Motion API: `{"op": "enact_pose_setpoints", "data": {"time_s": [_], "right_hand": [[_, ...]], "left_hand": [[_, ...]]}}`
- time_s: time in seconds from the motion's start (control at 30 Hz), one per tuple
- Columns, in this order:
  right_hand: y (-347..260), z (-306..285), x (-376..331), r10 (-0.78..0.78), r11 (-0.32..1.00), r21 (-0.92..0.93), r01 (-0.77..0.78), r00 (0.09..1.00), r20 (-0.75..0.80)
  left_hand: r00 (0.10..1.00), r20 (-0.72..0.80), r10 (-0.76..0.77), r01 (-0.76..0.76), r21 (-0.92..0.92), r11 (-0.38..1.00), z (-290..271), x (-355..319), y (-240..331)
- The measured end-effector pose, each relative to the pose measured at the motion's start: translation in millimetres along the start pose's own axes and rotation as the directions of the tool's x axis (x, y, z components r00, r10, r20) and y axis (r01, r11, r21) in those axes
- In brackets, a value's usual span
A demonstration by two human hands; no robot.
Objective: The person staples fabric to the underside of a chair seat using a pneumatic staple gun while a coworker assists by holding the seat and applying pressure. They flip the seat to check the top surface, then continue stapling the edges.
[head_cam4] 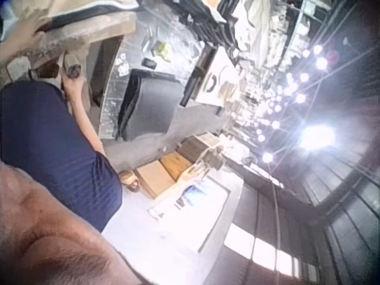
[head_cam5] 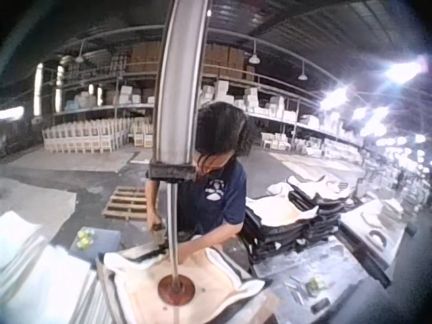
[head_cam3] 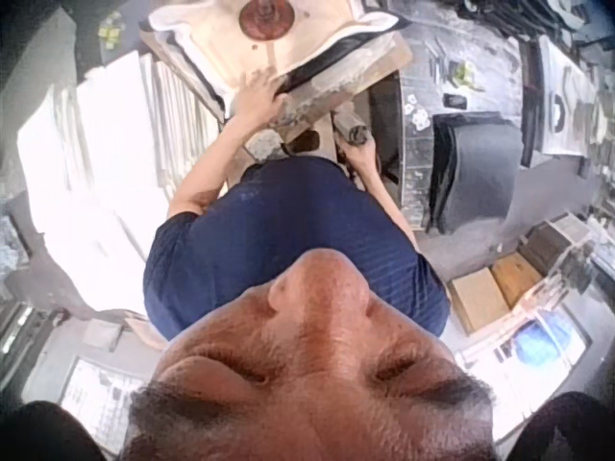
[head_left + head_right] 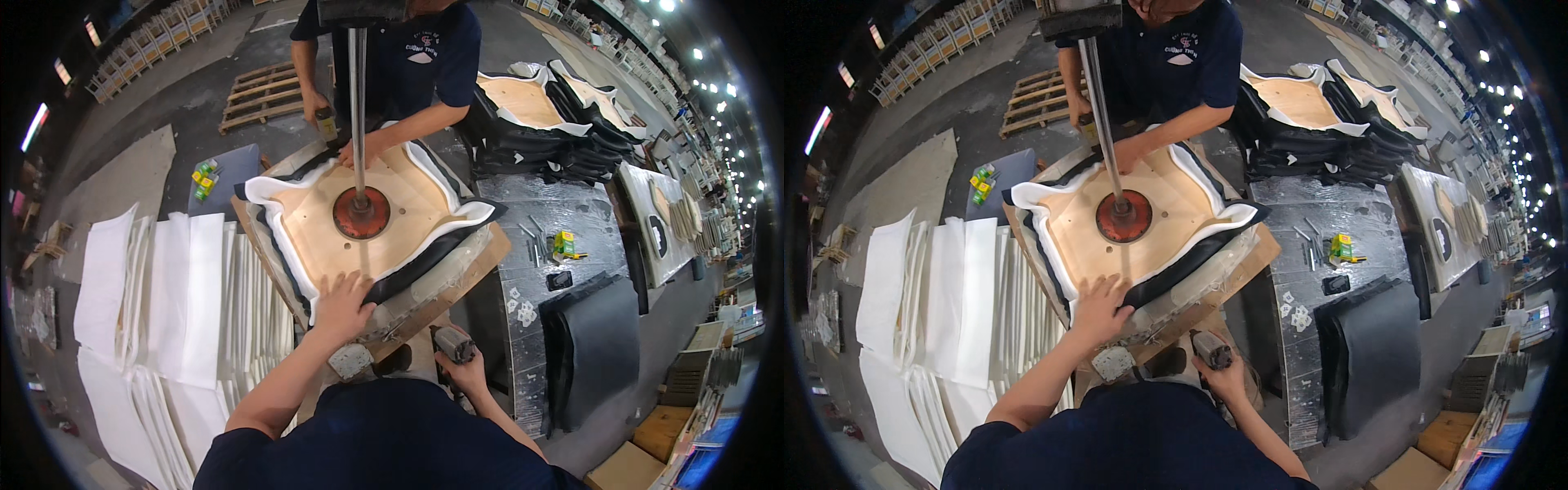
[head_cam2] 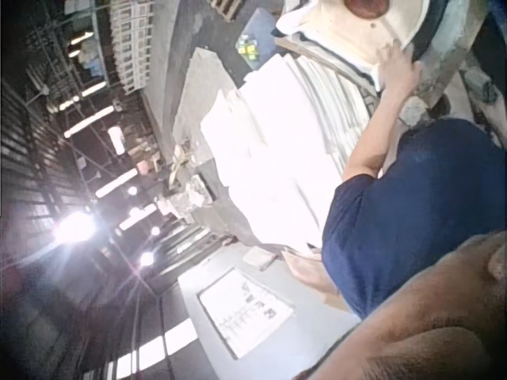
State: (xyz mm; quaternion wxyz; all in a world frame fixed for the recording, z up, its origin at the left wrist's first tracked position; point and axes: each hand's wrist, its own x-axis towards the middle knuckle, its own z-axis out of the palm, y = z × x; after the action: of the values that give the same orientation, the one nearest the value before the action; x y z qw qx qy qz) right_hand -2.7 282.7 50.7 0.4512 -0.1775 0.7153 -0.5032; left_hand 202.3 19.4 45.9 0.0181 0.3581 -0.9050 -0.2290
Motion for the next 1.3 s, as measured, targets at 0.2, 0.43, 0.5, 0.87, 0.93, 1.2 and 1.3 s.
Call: {"op": "enact_pose_setpoints", "data": {"time_s": [0.2, 0.43, 0.5, 0.87, 0.93, 1.2, 1.3], "right_hand": [[2.2, -3.1, -0.2, -0.043, 0.999, -0.015, 0.042, 0.999, -0.016], [-11.5, 49.3, 5.5, -0.108, 0.994, 0.010, 0.109, 0.992, -0.066], [-8.3, 64.8, 13.5, -0.128, 0.988, 0.070, 0.136, 0.986, -0.103], [-22.2, 114.6, 3.0, -0.267, 0.962, 0.005, 0.274, 0.941, -0.208], [-28.9, 122.6, 5.3, -0.274, 0.960, -0.006, 0.279, 0.941, -0.200], [-35.6, 151.7, 22.7, -0.201, 0.979, -0.015, 0.202, 0.964, -0.172], [-33.6, 153.0, 29.5, -0.221, 0.973, -0.100, 0.207, 0.960, -0.171]], "left_hand": [[0.788, -0.419, -0.451, 0.407, -0.193, 0.893, -35.9, -30.9, -92.8], [0.826, -0.254, -0.504, 0.381, -0.408, 0.830, 0.4, -38.7, -119.8], [0.863, -0.137, -0.486, 0.427, -0.315, 0.848, -8.2, -29.6, -109.8], [0.948, 0.125, -0.292, 0.309, -0.146, 0.940, -62.3, -28.0, -152.0], [0.948, 0.118, -0.294, 0.309, -0.131, 0.942, -63.5, -27.0, -151.3], [0.968, 0.106, -0.226, 0.236, -0.097, 0.967, -63.2, -25.1, -159.0], [0.972, 0.108, -0.211, 0.221, -0.092, 0.971, -65.6, -22.7, -158.6]]}}
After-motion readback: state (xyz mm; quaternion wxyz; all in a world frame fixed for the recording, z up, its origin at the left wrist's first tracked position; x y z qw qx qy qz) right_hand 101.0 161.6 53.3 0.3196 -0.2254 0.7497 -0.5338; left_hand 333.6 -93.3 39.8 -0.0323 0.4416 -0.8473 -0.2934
